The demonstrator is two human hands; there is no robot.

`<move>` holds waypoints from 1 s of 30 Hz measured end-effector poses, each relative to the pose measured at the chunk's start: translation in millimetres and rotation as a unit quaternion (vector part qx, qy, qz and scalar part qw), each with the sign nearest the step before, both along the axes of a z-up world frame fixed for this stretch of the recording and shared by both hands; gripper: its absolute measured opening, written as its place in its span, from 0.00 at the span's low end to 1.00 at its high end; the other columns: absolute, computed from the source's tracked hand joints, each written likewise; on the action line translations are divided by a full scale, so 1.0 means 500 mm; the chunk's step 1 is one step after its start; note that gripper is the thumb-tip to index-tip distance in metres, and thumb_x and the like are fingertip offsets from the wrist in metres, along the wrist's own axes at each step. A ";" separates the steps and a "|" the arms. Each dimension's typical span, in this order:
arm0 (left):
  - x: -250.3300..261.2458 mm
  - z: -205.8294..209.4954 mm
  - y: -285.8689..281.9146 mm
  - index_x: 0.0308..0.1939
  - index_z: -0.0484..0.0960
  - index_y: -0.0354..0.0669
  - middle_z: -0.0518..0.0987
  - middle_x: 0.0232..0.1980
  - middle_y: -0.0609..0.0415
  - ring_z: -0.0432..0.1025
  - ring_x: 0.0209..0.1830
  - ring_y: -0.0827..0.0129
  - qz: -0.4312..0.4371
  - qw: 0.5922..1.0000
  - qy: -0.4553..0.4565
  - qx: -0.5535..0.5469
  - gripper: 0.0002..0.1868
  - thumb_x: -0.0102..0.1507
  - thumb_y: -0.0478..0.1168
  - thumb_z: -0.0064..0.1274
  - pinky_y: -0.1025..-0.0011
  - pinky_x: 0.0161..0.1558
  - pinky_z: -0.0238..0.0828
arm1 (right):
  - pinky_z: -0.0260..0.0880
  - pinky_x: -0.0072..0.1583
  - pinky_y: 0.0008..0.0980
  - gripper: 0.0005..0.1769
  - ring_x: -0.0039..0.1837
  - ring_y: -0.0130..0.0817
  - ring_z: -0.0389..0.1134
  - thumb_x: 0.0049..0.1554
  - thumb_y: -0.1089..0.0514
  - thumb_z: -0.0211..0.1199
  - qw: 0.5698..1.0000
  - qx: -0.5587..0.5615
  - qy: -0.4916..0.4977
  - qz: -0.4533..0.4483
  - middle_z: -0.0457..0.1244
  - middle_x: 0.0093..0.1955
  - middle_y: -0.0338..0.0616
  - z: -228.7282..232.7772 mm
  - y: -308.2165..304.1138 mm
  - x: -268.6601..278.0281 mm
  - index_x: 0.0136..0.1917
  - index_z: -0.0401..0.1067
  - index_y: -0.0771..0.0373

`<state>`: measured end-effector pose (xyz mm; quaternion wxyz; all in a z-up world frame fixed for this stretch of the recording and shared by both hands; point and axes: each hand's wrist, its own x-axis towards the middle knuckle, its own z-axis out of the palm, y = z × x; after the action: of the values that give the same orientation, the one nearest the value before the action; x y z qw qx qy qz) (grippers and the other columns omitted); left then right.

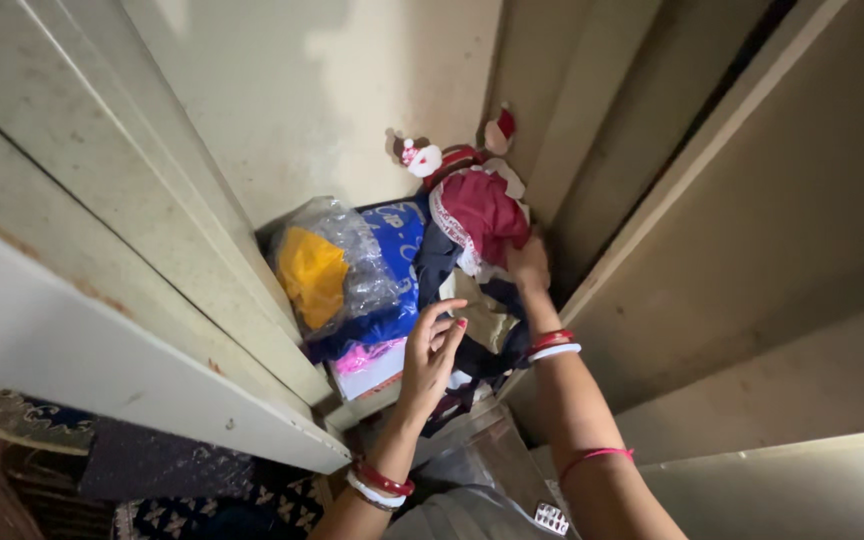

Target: The person opens a wardrobe and removes various items one by one, including hangers, bubble wrap, handbags, a green bag, a red cloth, a yellow item, and a blue bag. They place each item on a nearby bed and briefly inspect the contents of the blue bag.

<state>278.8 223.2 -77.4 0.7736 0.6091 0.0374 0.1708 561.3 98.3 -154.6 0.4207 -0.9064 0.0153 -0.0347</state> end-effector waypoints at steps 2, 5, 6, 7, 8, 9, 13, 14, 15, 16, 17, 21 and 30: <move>0.004 -0.005 -0.001 0.65 0.78 0.36 0.79 0.49 0.41 0.63 0.42 0.67 -0.001 1.000 0.025 -0.004 0.17 0.73 0.37 0.54 0.73 0.42 0.59 | 0.69 0.59 0.48 0.23 0.59 0.59 0.70 0.59 0.52 0.65 0.981 0.079 -0.170 0.045 0.68 0.54 0.63 0.066 0.010 -0.030 0.63 0.69 0.65; 0.002 0.012 0.003 0.60 0.75 0.38 0.78 0.62 0.52 0.74 0.56 0.71 0.012 0.998 -0.051 0.018 0.15 0.70 0.37 0.51 0.75 0.54 0.73 | 0.70 0.54 0.40 0.15 0.49 0.50 0.70 0.59 0.62 0.64 0.946 0.154 -0.274 0.074 0.67 0.47 0.58 0.185 0.036 -0.111 0.58 0.68 0.67; -0.001 0.020 0.001 0.61 0.75 0.38 0.77 0.62 0.52 0.74 0.56 0.70 0.021 0.998 -0.058 0.009 0.16 0.70 0.38 0.51 0.74 0.55 0.73 | 0.70 0.51 0.37 0.13 0.45 0.46 0.69 0.59 0.65 0.63 0.940 0.173 -0.284 0.078 0.67 0.44 0.56 0.224 0.047 -0.147 0.56 0.67 0.68; -0.007 0.029 -0.002 0.62 0.74 0.39 0.77 0.63 0.52 0.74 0.57 0.69 0.030 0.997 -0.064 0.001 0.17 0.70 0.38 0.51 0.73 0.56 0.73 | 0.69 0.51 0.34 0.13 0.45 0.43 0.67 0.57 0.68 0.62 0.931 0.191 -0.293 0.107 0.66 0.44 0.53 0.253 0.054 -0.191 0.56 0.67 0.67; -0.014 0.037 -0.004 0.63 0.74 0.39 0.76 0.63 0.52 0.74 0.57 0.68 0.040 0.997 -0.071 -0.007 0.18 0.70 0.38 0.51 0.72 0.57 0.73 | 0.69 0.50 0.32 0.13 0.45 0.39 0.65 0.56 0.70 0.60 0.920 0.209 -0.302 0.136 0.65 0.43 0.51 0.271 0.056 -0.244 0.55 0.67 0.67; -0.022 0.045 -0.004 0.65 0.71 0.39 0.74 0.65 0.52 0.72 0.59 0.68 0.047 0.996 -0.081 -0.014 0.21 0.69 0.39 0.52 0.72 0.58 0.72 | 0.68 0.50 0.30 0.14 0.45 0.36 0.64 0.55 0.72 0.59 0.908 0.226 -0.312 0.164 0.65 0.42 0.48 0.282 0.052 -0.296 0.55 0.68 0.67; -0.040 0.058 -0.002 0.68 0.62 0.40 0.69 0.67 0.55 0.68 0.62 0.69 0.049 0.990 -0.109 -0.074 0.31 0.63 0.37 0.57 0.69 0.60 0.69 | 0.68 0.45 0.30 0.15 0.40 0.34 0.66 0.47 0.75 0.61 0.909 0.159 -0.343 0.173 0.64 0.41 0.46 0.258 0.015 -0.498 0.48 0.70 0.65; -0.045 0.049 -0.002 0.68 0.61 0.40 0.69 0.67 0.56 0.68 0.62 0.70 0.043 0.988 -0.111 -0.097 0.34 0.61 0.36 0.59 0.69 0.59 0.69 | 0.68 0.44 0.30 0.16 0.41 0.36 0.67 0.45 0.74 0.63 0.906 0.113 -0.351 0.207 0.65 0.41 0.46 0.245 0.001 -0.546 0.47 0.72 0.64; -0.055 0.034 -0.002 0.64 0.66 0.36 0.72 0.63 0.52 0.70 0.59 0.68 0.045 0.993 -0.076 -0.073 0.29 0.62 0.36 0.59 0.68 0.58 0.70 | 0.69 0.44 0.31 0.17 0.41 0.39 0.69 0.43 0.73 0.65 0.900 0.067 -0.357 0.239 0.66 0.41 0.46 0.235 -0.009 -0.586 0.46 0.75 0.62; -0.064 0.014 -0.002 0.61 0.72 0.31 0.76 0.59 0.48 0.72 0.57 0.66 0.046 0.997 -0.041 -0.049 0.24 0.62 0.35 0.59 0.68 0.56 0.70 | 0.69 0.43 0.31 0.15 0.41 0.38 0.70 0.44 0.72 0.66 0.909 0.059 -0.326 0.252 0.67 0.42 0.46 0.229 -0.018 -0.620 0.46 0.74 0.62; -0.071 -0.008 -0.003 0.57 0.78 0.27 0.80 0.55 0.45 0.75 0.54 0.64 0.045 0.999 -0.005 -0.024 0.20 0.63 0.34 0.60 0.67 0.55 0.71 | 0.69 0.42 0.31 0.14 0.40 0.38 0.71 0.44 0.71 0.67 0.918 0.051 -0.293 0.263 0.67 0.43 0.46 0.227 -0.029 -0.656 0.45 0.74 0.63; -0.115 -0.112 -0.019 0.59 0.77 0.30 0.80 0.56 0.49 0.73 0.57 0.66 0.035 0.997 -0.063 -0.032 0.17 0.69 0.37 0.51 0.70 0.58 0.70 | 0.71 0.47 0.32 0.12 0.44 0.38 0.70 0.46 0.68 0.68 0.923 0.072 -0.276 0.259 0.67 0.44 0.46 0.250 -0.112 -0.755 0.46 0.75 0.63; -0.300 -0.099 -0.082 0.65 0.74 0.32 0.78 0.60 0.49 0.72 0.62 0.63 -0.227 0.966 0.085 0.093 0.27 0.72 0.51 0.42 0.67 0.63 0.64 | 0.67 0.44 0.33 0.25 0.39 0.34 0.65 0.45 0.55 0.79 0.988 -0.093 -0.100 0.079 0.66 0.37 0.49 0.345 -0.172 -0.958 0.56 0.79 0.61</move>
<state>128.7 182.2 -127.1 0.7263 0.6828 -0.0520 -0.0596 82.4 12.1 17.7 0.3354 -0.9320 -0.1013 -0.0928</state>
